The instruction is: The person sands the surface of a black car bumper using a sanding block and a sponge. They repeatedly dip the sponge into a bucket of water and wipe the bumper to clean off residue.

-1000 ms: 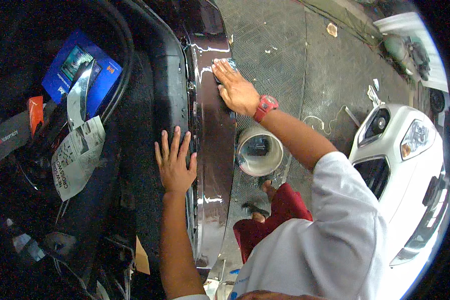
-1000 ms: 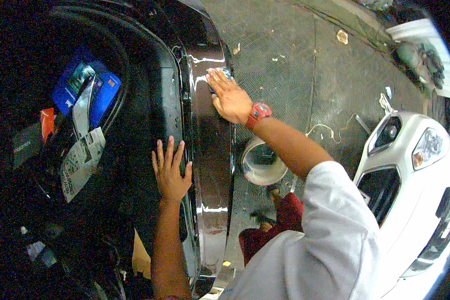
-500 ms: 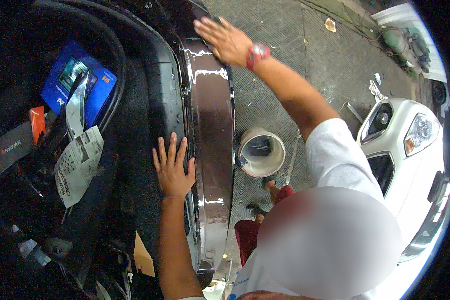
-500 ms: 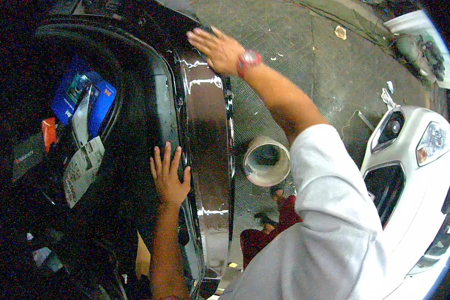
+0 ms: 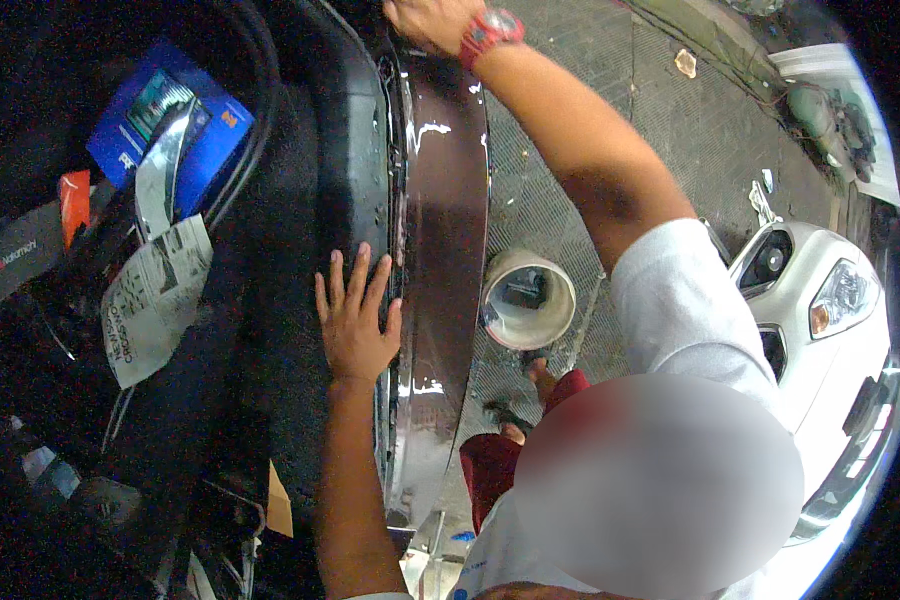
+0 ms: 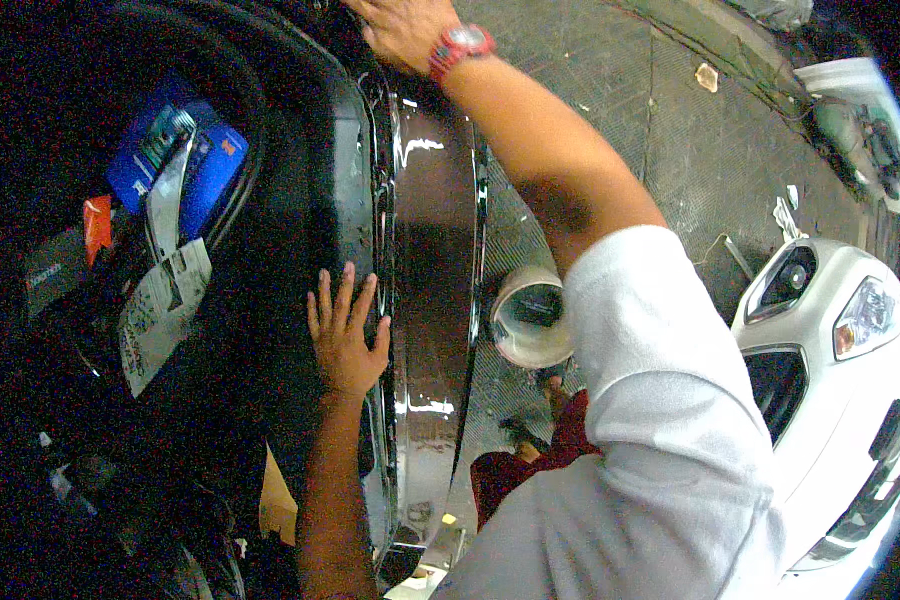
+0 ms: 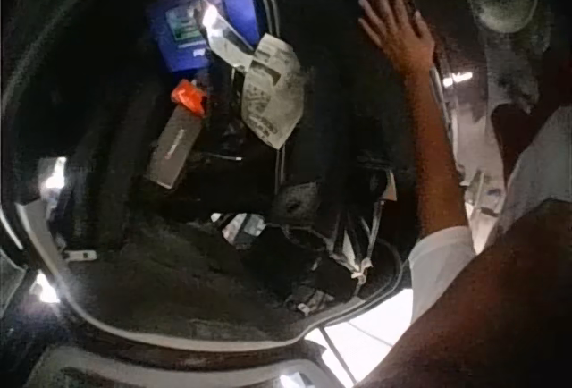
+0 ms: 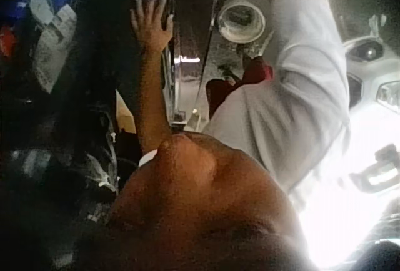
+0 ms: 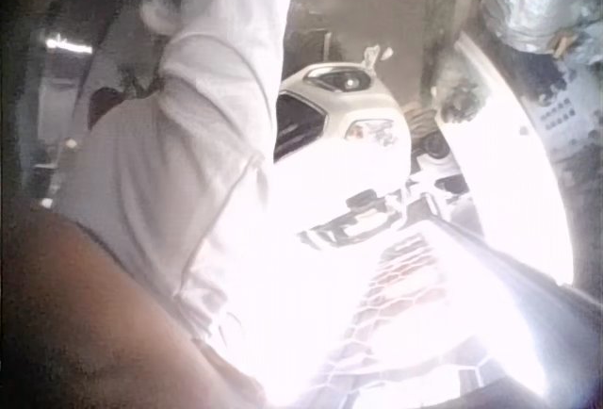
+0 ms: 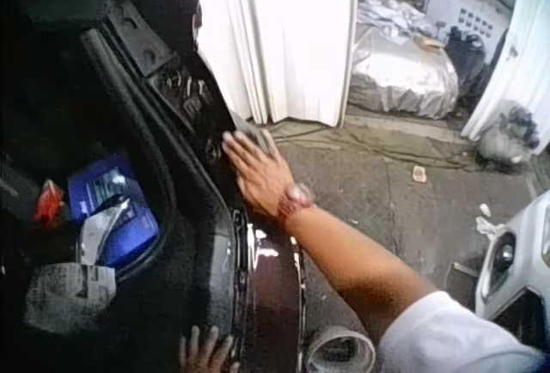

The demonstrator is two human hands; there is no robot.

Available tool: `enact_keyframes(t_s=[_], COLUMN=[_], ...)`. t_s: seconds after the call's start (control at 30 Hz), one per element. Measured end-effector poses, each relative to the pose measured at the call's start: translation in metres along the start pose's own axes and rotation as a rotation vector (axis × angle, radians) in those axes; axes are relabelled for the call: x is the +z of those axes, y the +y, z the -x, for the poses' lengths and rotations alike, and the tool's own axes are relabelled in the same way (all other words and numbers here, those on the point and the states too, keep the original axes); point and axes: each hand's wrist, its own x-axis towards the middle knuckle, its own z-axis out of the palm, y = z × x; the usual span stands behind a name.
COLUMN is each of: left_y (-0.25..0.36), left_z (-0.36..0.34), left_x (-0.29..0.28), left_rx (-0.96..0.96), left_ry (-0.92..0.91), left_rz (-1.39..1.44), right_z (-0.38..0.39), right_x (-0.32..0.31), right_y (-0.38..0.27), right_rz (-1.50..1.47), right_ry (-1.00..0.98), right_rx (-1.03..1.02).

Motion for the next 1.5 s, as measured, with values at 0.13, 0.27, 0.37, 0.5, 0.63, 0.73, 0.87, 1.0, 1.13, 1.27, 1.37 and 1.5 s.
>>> enact_keyframes(t_s=[0.13,0.27,0.37,0.5,0.63,0.73,0.87,1.0,1.13,1.27,1.37,1.5], left_y=[0.002,0.002,0.003,0.002,0.001,0.000,0.000,0.002,0.004,0.005,0.005,0.005], left_z=[0.000,-0.003,-0.003,-0.004,-0.003,-0.003,-0.004,-0.005,-0.005,-0.005,-0.006,-0.004], left_x=[0.000,0.000,-0.001,0.000,0.001,0.001,0.001,0.000,-0.002,-0.005,-0.004,-0.001], left_rx=[-0.014,0.011,-0.002,0.015,0.014,0.008,0.008,0.014,0.006,0.008,0.006,0.027], left_ry=[0.000,0.034,0.041,0.058,0.037,0.020,0.030,0.054,0.048,0.042,0.043,0.075], left_rz=[-0.005,0.016,0.012,0.011,-0.008,-0.003,-0.001,-0.002,0.000,-0.005,-0.005,-0.019], right_z=[0.010,0.095,0.132,0.107,0.075,0.075,0.035,-0.010,0.046,0.146,0.198,0.183], right_x=[0.003,-0.010,-0.017,-0.005,0.004,0.003,0.009,0.011,0.013,-0.028,-0.077,-0.074], right_y=[-0.017,-0.077,-0.094,-0.049,-0.019,-0.022,-0.007,0.011,-0.028,-0.129,-0.184,-0.145], right_rz=[0.070,-0.060,-0.299,0.165,0.250,0.152,0.093,0.042,0.215,-0.284,-0.430,-0.247], right_ry=[-0.054,-0.478,-0.579,-0.431,-0.271,-0.376,-0.237,0.057,-0.201,-0.270,-0.447,-0.631], right_rx=[0.016,0.210,0.297,0.070,-0.013,0.058,0.038,-0.082,-0.054,0.363,0.201,0.167])
